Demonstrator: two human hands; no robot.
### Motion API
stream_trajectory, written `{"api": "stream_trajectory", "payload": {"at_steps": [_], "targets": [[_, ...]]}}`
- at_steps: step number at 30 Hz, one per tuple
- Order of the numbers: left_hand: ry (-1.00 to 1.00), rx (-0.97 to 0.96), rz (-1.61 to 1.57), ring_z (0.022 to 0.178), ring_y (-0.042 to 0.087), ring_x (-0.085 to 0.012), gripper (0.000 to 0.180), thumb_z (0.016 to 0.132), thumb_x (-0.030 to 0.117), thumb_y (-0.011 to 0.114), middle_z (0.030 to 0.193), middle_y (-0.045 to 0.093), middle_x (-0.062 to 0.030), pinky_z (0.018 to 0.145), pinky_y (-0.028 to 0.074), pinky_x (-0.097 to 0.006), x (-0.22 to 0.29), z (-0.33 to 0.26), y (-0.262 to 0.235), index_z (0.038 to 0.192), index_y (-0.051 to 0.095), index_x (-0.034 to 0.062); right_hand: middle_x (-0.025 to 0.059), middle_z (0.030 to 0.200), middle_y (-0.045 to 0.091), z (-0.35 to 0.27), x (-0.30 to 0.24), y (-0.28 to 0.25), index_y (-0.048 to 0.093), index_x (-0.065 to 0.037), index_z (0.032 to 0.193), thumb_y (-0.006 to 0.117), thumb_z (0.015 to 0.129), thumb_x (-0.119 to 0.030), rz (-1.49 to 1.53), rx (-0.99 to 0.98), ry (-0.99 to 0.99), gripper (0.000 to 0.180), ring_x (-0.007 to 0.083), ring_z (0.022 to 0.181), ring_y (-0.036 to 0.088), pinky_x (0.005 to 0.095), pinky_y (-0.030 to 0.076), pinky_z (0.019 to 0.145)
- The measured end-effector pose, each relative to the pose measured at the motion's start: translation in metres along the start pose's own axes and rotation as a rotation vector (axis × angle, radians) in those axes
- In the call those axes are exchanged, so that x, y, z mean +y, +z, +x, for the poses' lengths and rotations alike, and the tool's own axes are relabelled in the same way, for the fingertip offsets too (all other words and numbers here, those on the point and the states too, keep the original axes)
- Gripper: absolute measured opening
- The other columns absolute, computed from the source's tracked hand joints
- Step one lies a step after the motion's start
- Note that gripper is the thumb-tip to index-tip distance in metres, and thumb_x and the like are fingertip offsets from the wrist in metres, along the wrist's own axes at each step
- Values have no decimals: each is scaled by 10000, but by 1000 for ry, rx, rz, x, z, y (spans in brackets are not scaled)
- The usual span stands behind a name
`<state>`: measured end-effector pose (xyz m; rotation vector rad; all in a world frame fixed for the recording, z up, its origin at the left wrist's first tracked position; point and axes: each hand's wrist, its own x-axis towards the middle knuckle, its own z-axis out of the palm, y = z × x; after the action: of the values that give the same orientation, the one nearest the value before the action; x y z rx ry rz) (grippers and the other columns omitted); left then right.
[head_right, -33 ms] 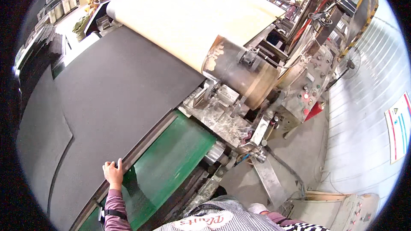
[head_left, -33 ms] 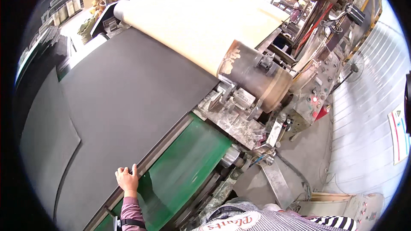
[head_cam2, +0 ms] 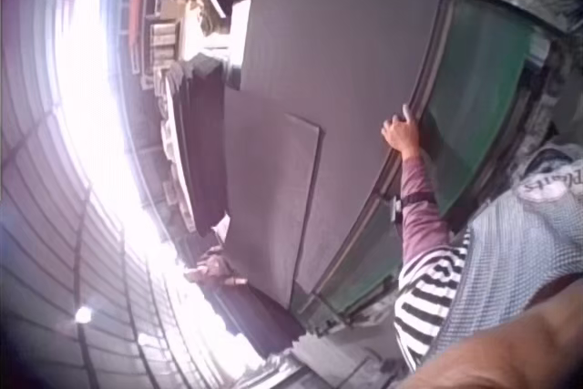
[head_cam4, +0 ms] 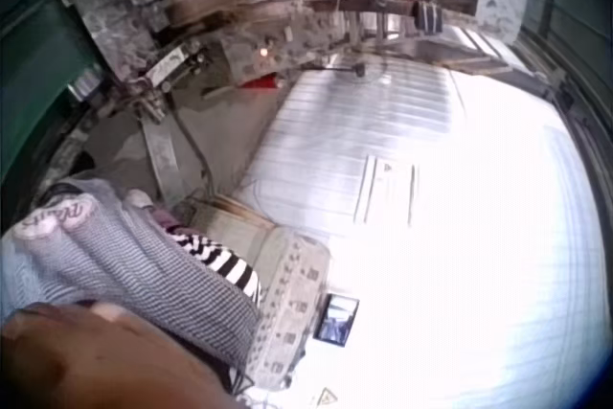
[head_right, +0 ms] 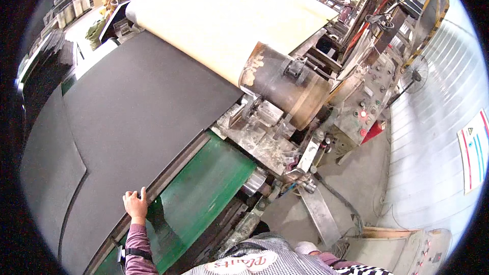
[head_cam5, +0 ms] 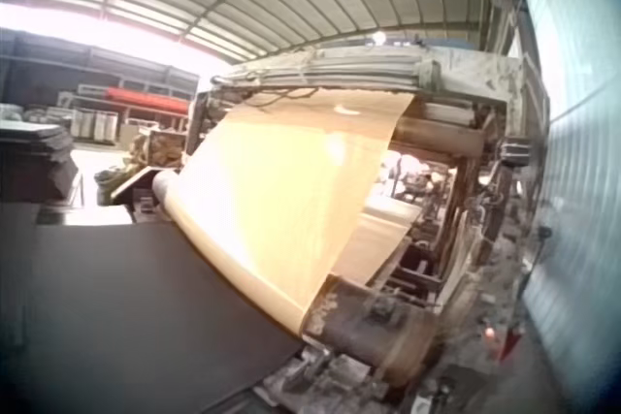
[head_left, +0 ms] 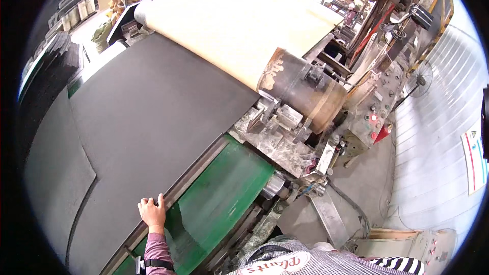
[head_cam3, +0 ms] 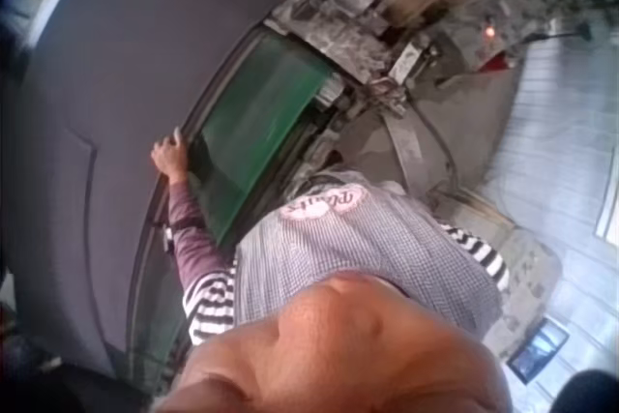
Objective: The worker is operating a rolling machine to produce large black sheets and coordinating with another worker to stack them.
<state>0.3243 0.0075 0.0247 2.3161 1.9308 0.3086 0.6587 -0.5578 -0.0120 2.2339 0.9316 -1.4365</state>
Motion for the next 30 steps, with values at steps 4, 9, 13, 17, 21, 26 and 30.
{"api": "stream_trajectory", "payload": {"at_steps": [4,9,13,17,21,26,30], "targets": [[29,7,19,988,544,-329,578,896,552,547,995,628,-162,871,458,-421,26,11,13,835,711,1,192,1144,649,0,-9,5,688,-138,1101,509,857,-350,192,167,92,370,371,1102,605,480,489,910],[250,-126,-355,1176,523,-373,453,937,409,550,1161,622,-205,1009,424,-413,-15,20,29,1073,677,-3,246,1124,642,14,-10,16,624,-104,1164,505,878,-335,241,263,147,387,418,1064,620,521,489,881],[697,-32,34,1165,531,-472,279,876,122,539,1143,634,-199,987,435,-542,-108,1,3,1134,572,21,170,1160,656,17,-4,14,646,-149,1192,564,808,-314,106,264,22,426,359,1052,635,452,498,908],[207,19,-255,1008,639,-399,383,914,374,606,986,703,-196,866,519,-441,-164,-40,-56,1004,714,17,172,1088,685,17,3,18,707,-111,1093,582,784,-356,170,136,73,413,345,1039,651,452,494,904],[192,-22,-113,998,646,-363,558,906,572,504,984,691,-226,929,478,-440,-140,-44,-75,952,752,74,149,1164,672,20,9,37,686,-129,1150,539,844,-452,205,196,209,469,351,1098,628,464,474,946],[-14,-102,-105,1036,617,-391,558,893,608,490,1035,691,-187,921,477,-479,-102,-28,-51,970,765,129,149,1162,672,29,11,40,688,-129,1145,540,843,-450,217,200,186,466,351,1097,628,463,475,944],[139,-110,75,1063,599,-385,514,894,612,483,1076,698,-91,883,479,-492,-84,-15,-31,1030,754,198,149,1161,673,32,6,28,690,-129,1142,540,841,-449,213,201,178,463,350,1097,629,463,476,942]]}}
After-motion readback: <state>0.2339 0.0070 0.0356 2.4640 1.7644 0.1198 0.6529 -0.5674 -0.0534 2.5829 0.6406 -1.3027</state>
